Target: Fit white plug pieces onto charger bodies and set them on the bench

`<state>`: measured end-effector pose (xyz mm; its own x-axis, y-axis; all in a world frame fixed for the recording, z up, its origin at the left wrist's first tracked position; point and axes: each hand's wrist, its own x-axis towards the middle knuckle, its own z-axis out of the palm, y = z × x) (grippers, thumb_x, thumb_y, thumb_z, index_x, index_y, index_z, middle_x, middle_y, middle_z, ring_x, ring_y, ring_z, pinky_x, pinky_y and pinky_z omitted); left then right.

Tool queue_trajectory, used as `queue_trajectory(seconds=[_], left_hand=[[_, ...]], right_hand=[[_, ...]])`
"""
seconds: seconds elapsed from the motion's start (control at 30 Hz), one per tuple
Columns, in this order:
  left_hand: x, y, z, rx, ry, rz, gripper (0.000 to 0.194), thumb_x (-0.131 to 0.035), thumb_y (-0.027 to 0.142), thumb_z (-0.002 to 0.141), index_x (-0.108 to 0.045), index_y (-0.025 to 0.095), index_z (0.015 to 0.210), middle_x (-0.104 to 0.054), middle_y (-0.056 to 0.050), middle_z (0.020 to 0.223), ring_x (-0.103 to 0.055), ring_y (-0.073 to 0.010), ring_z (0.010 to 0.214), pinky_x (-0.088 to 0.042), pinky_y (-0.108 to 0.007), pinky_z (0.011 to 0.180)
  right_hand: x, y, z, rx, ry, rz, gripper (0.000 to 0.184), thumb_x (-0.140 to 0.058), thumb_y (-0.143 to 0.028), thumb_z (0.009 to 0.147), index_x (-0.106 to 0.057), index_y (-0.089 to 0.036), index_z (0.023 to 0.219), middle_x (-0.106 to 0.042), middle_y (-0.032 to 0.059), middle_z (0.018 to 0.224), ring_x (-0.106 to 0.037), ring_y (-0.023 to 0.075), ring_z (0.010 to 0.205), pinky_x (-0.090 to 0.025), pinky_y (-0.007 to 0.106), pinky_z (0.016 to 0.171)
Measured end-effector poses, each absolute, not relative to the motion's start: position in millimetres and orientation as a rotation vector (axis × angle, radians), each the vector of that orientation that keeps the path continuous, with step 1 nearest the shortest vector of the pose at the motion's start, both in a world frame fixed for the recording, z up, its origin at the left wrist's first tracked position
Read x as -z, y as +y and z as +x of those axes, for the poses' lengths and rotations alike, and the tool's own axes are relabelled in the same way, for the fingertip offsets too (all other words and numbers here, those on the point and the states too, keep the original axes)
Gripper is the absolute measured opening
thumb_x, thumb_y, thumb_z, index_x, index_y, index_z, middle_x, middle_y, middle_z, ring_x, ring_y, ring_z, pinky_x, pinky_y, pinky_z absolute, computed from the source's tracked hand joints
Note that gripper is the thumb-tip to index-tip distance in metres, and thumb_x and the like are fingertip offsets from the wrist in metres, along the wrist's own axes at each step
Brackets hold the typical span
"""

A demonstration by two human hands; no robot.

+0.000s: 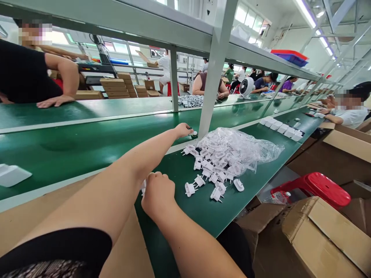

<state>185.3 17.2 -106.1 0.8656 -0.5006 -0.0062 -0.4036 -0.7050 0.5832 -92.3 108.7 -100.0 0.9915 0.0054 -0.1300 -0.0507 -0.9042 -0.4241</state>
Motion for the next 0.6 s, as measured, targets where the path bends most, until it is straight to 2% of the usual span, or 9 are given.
queue_trajectory(seconds=[0.1, 0.23, 0.37, 0.5, 0.6], left_hand=[[119.8, -1.6, 187.4, 0.271, -0.549, 2.398, 0.047, -0.067, 0.054, 0.089, -0.070, 0.013, 0.112, -0.073, -0.018, 0.098, -0.066, -0.0270, 0.083, -0.049, -0.037, 0.070], [136.9, -20.7, 191.9, 0.280, -0.514, 2.357, 0.040, -0.058, 0.050, 0.096, -0.070, 0.013, 0.103, -0.073, -0.016, 0.093, -0.066, -0.0261, 0.084, -0.048, -0.037, 0.071], [149.6, -30.0, 196.0, 0.231, -0.532, 2.378, 0.039, -0.048, 0.047, 0.102, -0.064, 0.015, 0.118, -0.073, -0.017, 0.112, -0.066, -0.0267, 0.100, -0.050, -0.036, 0.082], [161.5, -23.2, 194.6, 0.105, -0.566, 2.476, 0.046, -0.043, 0.049, 0.102, -0.056, 0.016, 0.131, -0.065, -0.022, 0.132, -0.055, -0.0377, 0.129, -0.043, -0.049, 0.104], [166.6, -10.4, 189.4, 0.017, -0.670, 2.529, 0.050, -0.037, 0.051, 0.103, -0.052, 0.016, 0.136, -0.062, -0.023, 0.136, -0.049, -0.0404, 0.137, -0.036, -0.054, 0.113]], right_hand=[[104.7, 111.0, -90.2, -0.169, 0.008, -2.682, 0.041, -0.061, -0.019, 0.088, -0.056, -0.014, 0.128, -0.063, 0.0142, 0.122, -0.063, 0.0312, 0.111, -0.058, 0.041, 0.084], [113.0, 115.0, -85.7, -0.162, 0.058, -2.655, 0.037, -0.055, -0.027, 0.093, -0.057, -0.016, 0.129, -0.063, 0.0130, 0.121, -0.064, 0.0310, 0.106, -0.059, 0.043, 0.080], [117.5, 117.9, -83.9, -0.150, 0.086, -2.664, 0.044, -0.062, -0.033, 0.091, -0.055, -0.017, 0.132, -0.062, 0.0124, 0.125, -0.063, 0.0294, 0.105, -0.060, 0.042, 0.078], [119.6, 119.9, -85.4, -0.176, 0.056, -2.707, 0.054, -0.064, -0.036, 0.091, -0.050, -0.017, 0.139, -0.060, 0.0131, 0.128, -0.061, 0.0278, 0.106, -0.060, 0.041, 0.079], [123.4, 122.5, -87.0, -0.168, 0.045, -2.744, 0.056, -0.068, -0.036, 0.088, -0.051, -0.017, 0.138, -0.059, 0.0131, 0.130, -0.061, 0.0269, 0.104, -0.060, 0.039, 0.077]])
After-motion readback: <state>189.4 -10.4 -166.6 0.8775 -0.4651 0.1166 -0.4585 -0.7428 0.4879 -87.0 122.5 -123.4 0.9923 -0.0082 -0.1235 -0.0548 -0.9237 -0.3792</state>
